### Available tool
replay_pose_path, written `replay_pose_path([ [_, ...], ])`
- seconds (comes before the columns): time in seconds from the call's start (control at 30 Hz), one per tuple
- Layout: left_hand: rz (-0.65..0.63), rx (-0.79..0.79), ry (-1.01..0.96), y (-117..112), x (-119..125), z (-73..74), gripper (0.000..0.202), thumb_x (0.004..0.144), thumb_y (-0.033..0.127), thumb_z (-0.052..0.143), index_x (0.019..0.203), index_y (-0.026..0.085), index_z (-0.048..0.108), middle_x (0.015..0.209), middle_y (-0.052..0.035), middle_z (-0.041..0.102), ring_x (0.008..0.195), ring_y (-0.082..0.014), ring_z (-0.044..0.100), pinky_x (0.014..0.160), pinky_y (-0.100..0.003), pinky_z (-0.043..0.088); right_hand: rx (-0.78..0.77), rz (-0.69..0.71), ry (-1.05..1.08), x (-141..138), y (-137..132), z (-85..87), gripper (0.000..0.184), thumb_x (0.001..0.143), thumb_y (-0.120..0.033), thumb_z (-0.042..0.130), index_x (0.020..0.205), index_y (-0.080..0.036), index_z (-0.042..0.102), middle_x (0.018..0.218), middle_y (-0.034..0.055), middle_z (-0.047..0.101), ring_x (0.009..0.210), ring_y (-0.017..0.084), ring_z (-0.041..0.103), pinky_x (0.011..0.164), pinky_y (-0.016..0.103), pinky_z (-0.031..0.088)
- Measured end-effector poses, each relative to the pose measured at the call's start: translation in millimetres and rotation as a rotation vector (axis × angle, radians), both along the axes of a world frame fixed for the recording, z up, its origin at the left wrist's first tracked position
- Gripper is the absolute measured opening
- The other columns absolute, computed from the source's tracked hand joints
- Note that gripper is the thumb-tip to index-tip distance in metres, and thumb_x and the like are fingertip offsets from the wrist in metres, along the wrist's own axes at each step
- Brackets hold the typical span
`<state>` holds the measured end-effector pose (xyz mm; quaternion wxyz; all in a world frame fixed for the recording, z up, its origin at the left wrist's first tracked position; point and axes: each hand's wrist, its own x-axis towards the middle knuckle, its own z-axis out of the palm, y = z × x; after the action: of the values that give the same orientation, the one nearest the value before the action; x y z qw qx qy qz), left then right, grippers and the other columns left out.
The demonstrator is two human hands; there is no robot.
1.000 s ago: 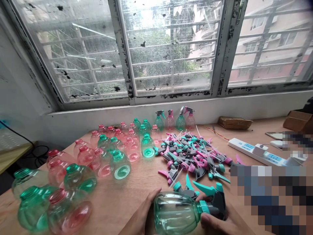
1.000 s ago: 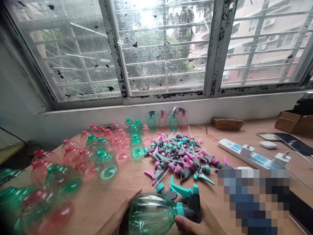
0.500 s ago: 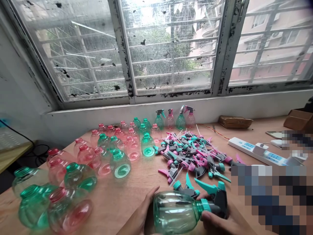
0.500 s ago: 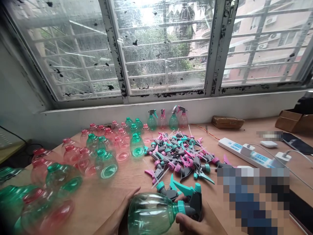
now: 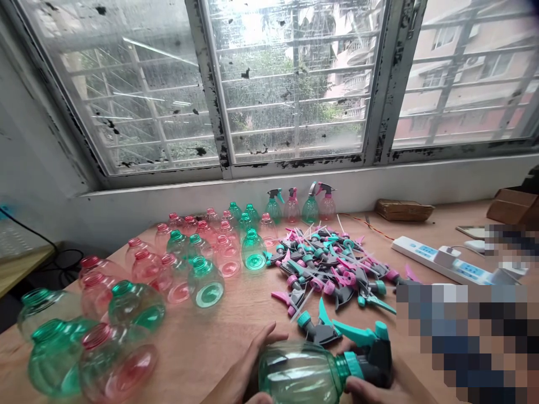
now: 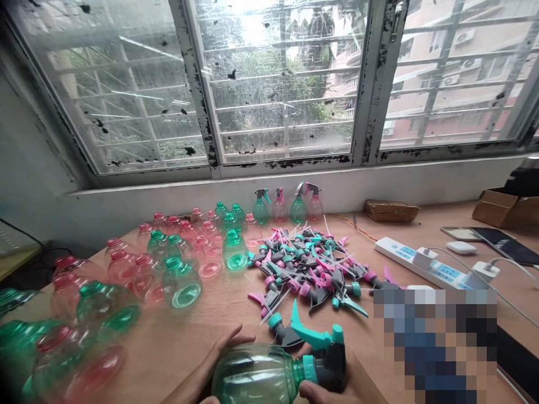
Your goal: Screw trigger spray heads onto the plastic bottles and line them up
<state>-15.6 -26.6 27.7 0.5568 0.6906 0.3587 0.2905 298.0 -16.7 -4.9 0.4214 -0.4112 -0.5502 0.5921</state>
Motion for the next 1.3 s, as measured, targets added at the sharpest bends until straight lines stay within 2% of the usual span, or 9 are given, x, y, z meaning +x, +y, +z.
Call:
replay_pose_path([
  [0.17, 0.014, -0.192, -0.126, 9, 8, -12.2, 0.099, 0.074, 0.065, 0.078, 0.158, 0.036, 0.035, 0.167, -0.0047, 0.044, 0.156, -0.0367, 0.038, 0.131, -0.050, 0.029, 0.013, -0.004, -0.010, 2, 3, -2.0, 0.054, 0.072, -0.066, 0.082, 0.099, -0.020, 0.078, 0.081, 0.0072, 0.077, 0.075, 0.028, 0.071, 0.085, 0.046, 0.059],
  [0.27, 0.058, -0.441, -0.128, 20, 18, -20.5, 0.076, 0.090, 0.073, 0.048, 0.152, 0.030, 0.046, 0.162, -0.0059, 0.053, 0.153, -0.0341, 0.046, 0.127, -0.053, 0.038, 0.032, -0.014, -0.048, 3, 4, -6.8, 0.053, 0.075, -0.067, 0.078, 0.099, -0.020, 0.077, 0.079, 0.0070, 0.076, 0.077, 0.030, 0.070, 0.087, 0.049, 0.057],
  [0.33, 0.079, -0.549, -0.150, 23, 21, -23.1, 0.076, 0.092, 0.075, 0.040, 0.152, 0.028, 0.048, 0.157, -0.0072, 0.059, 0.152, -0.0328, 0.048, 0.127, -0.053, 0.038, 0.042, 0.014, -0.075, 4, 5, -10.2, 0.055, 0.077, -0.068, 0.075, 0.103, -0.020, 0.075, 0.083, 0.0085, 0.075, 0.083, 0.033, 0.069, 0.087, 0.050, 0.055],
  [0.53, -0.032, -0.183, -0.125, 13, 5, -15.8, 0.080, 0.090, 0.074, 0.049, 0.159, 0.036, 0.034, 0.171, -0.0053, 0.036, 0.158, -0.0361, 0.035, 0.130, -0.056, 0.027, -0.018, 0.021, -0.069, 4, 5, -14.5, 0.056, 0.074, -0.069, 0.077, 0.104, -0.022, 0.072, 0.076, 0.0056, 0.074, 0.075, 0.029, 0.068, 0.083, 0.045, 0.057],
  [0.7, -0.060, 0.037, -0.062, 6, -2, -10.0, 0.086, 0.087, 0.074, 0.050, 0.161, 0.039, 0.024, 0.174, -0.0055, 0.027, 0.155, -0.0388, 0.037, 0.129, -0.056, 0.024, 0.006, 0.043, 0.016, 1, 3, -10.4, 0.053, 0.071, -0.063, 0.084, 0.099, -0.019, 0.077, 0.086, 0.0085, 0.079, 0.084, 0.031, 0.071, 0.080, 0.041, 0.058],
  [0.93, -0.036, 0.050, -0.078, 11, -1, -21.9, 0.089, 0.086, 0.062, 0.067, 0.161, 0.042, 0.023, 0.169, -0.0040, 0.039, 0.156, -0.0368, 0.037, 0.130, -0.055, 0.025, 0.050, -0.018, -0.083, 2, 6, -1.8, 0.052, 0.077, -0.069, 0.075, 0.095, -0.020, 0.079, 0.078, 0.0070, 0.076, 0.078, 0.030, 0.071, 0.081, 0.044, 0.058],
  [1.13, 0.021, -0.307, -0.130, 11, 17, -14.5, 0.064, 0.099, 0.067, 0.032, 0.156, 0.040, 0.038, 0.159, -0.0031, 0.058, 0.148, -0.0313, 0.053, 0.122, -0.052, 0.043, 0.053, 0.016, -0.095, 4, 8, -6.6, 0.055, 0.077, -0.071, 0.072, 0.099, -0.021, 0.074, 0.079, 0.0065, 0.076, 0.076, 0.028, 0.068, 0.079, 0.043, 0.054],
  [1.2, 0.011, -0.246, -0.103, 10, 16, -11.4, 0.067, 0.095, 0.071, 0.039, 0.156, 0.043, 0.036, 0.160, -0.0003, 0.055, 0.149, -0.0320, 0.051, 0.122, -0.050, 0.043, 0.044, 0.005, -0.103, 4, 7, -7.8, 0.055, 0.077, -0.071, 0.073, 0.101, -0.021, 0.073, 0.081, 0.0067, 0.077, 0.076, 0.028, 0.068, 0.078, 0.042, 0.054],
  [1.3, -0.039, 0.017, -0.068, 8, 6, -12.6, 0.086, 0.085, 0.075, 0.054, 0.160, 0.040, 0.029, 0.170, -0.0025, 0.040, 0.156, -0.0370, 0.038, 0.129, -0.051, 0.029, 0.017, 0.019, -0.099, 3, 5, -10.1, 0.059, 0.075, -0.073, 0.074, 0.100, -0.019, 0.074, 0.077, 0.0063, 0.076, 0.073, 0.027, 0.069, 0.071, 0.038, 0.054],
])
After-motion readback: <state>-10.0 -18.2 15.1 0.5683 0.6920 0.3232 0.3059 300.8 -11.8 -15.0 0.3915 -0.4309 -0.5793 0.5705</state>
